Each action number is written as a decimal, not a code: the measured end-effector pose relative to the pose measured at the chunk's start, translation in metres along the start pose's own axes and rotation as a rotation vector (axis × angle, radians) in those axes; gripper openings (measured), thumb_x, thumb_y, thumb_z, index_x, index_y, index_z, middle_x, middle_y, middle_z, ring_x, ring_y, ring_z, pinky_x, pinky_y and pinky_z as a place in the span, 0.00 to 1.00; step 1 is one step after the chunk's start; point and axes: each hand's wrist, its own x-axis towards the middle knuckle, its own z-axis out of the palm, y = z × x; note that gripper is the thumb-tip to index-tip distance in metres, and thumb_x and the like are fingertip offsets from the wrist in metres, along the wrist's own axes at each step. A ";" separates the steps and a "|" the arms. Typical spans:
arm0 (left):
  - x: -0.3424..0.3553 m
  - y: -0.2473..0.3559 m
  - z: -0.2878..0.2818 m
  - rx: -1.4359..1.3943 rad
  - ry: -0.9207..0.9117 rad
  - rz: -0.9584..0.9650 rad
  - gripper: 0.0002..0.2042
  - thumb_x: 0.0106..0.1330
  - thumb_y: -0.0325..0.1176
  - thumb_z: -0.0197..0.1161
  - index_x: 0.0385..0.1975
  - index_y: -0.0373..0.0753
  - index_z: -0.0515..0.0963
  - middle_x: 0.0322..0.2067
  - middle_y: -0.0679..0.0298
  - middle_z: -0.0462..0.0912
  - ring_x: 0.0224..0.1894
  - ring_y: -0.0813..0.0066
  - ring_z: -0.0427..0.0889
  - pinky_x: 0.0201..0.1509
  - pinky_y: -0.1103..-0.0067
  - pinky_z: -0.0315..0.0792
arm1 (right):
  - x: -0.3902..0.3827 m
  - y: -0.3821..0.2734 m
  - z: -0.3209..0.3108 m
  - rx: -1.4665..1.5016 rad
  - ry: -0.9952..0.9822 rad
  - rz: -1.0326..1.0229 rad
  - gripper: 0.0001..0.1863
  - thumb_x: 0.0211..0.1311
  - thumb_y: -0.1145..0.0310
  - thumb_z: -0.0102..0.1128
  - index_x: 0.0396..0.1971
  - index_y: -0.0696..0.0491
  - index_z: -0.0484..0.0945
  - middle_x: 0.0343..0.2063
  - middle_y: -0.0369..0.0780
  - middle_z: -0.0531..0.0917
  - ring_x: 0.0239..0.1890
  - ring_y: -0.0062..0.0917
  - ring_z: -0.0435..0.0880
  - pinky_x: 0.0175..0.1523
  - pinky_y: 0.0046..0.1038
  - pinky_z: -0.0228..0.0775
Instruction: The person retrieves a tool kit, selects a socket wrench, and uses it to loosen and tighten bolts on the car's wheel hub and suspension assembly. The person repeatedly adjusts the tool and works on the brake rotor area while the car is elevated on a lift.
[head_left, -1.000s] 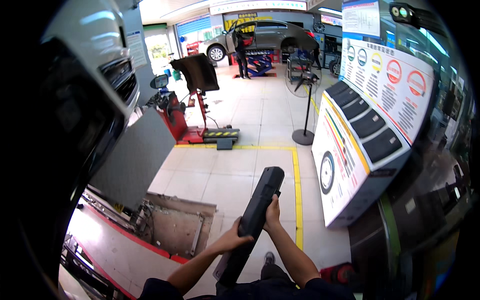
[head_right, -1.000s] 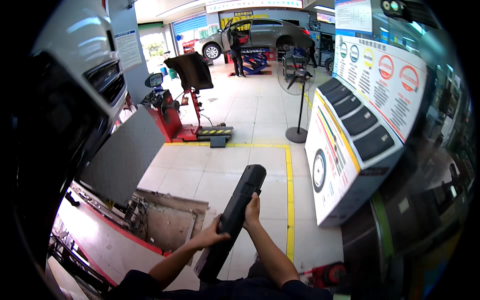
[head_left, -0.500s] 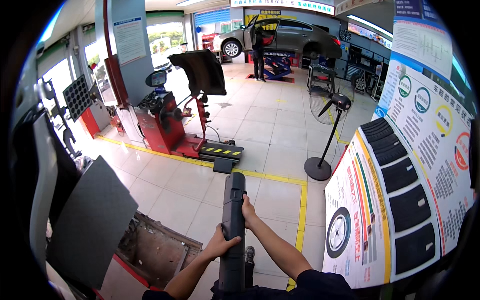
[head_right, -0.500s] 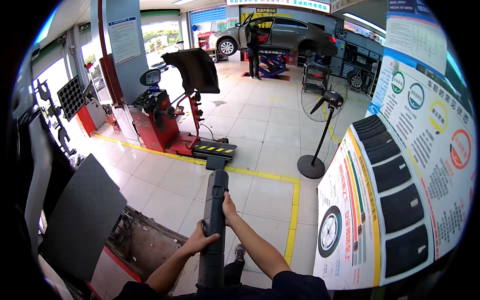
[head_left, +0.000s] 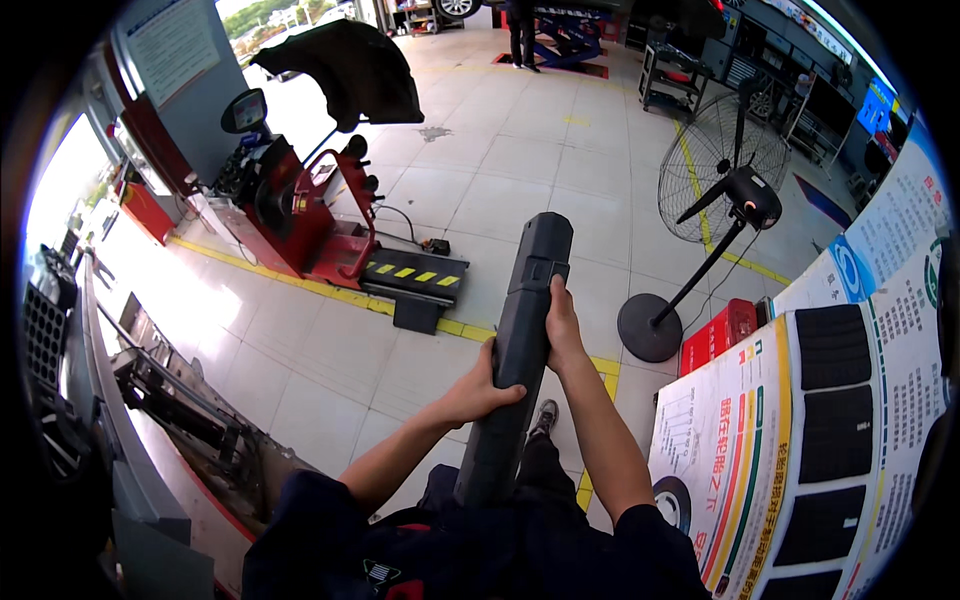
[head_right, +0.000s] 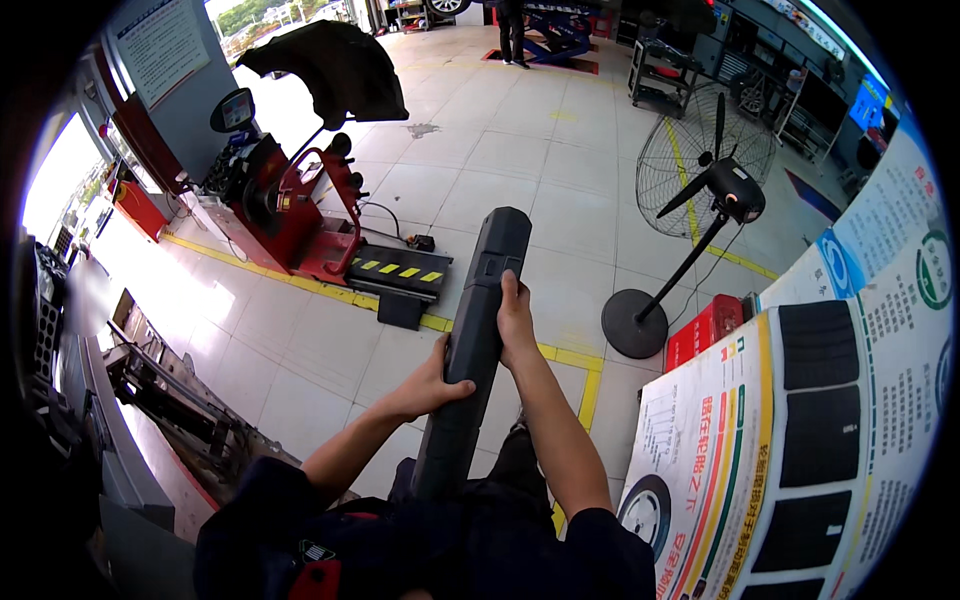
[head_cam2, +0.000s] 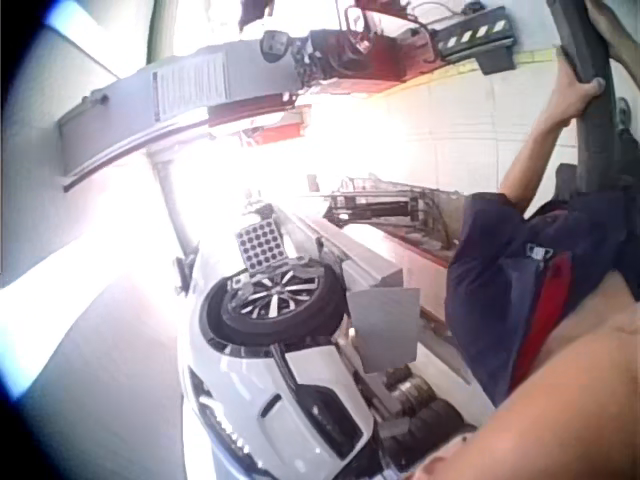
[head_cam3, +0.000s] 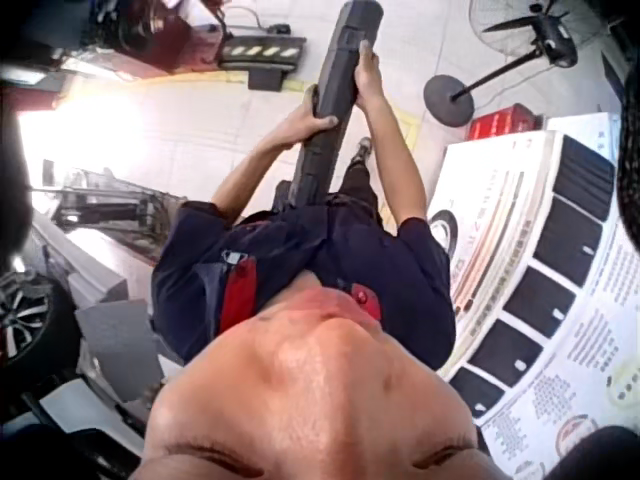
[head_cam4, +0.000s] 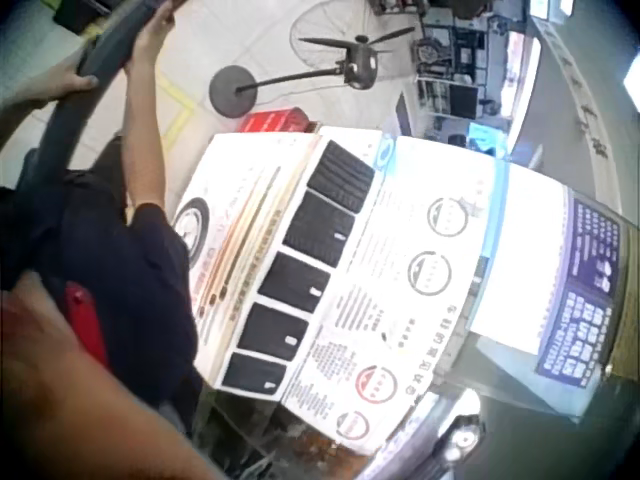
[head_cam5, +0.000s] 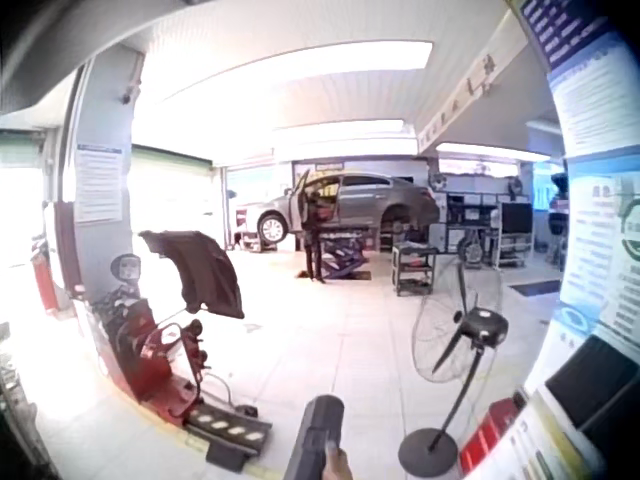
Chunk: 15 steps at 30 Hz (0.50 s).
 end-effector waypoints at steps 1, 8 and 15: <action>0.039 0.002 -0.006 -0.070 0.020 -0.010 0.51 0.48 0.43 0.67 0.62 0.27 0.38 0.55 0.39 0.59 0.58 0.55 0.64 0.61 0.71 0.58 | 0.038 -0.009 0.000 -0.065 -0.016 -0.081 0.36 0.56 0.45 0.55 0.53 0.57 0.57 0.38 0.42 0.73 0.37 0.26 0.77 0.39 0.30 0.75; 0.272 0.035 -0.069 -0.741 0.081 0.001 0.47 0.51 0.44 0.69 0.63 0.37 0.42 0.54 0.51 0.62 0.53 0.62 0.69 0.54 0.70 0.69 | 0.271 -0.104 0.032 -0.466 -0.344 -0.209 0.45 0.50 0.56 0.65 0.61 0.60 0.50 0.48 0.50 0.72 0.47 0.34 0.75 0.50 0.29 0.69; 0.538 0.038 -0.138 -0.994 0.101 0.208 0.42 0.52 0.44 0.67 0.61 0.40 0.47 0.50 0.55 0.65 0.50 0.67 0.72 0.50 0.70 0.73 | 0.556 -0.169 0.054 -0.804 -0.538 -0.287 0.47 0.44 0.54 0.67 0.61 0.61 0.55 0.48 0.54 0.74 0.49 0.38 0.76 0.53 0.30 0.67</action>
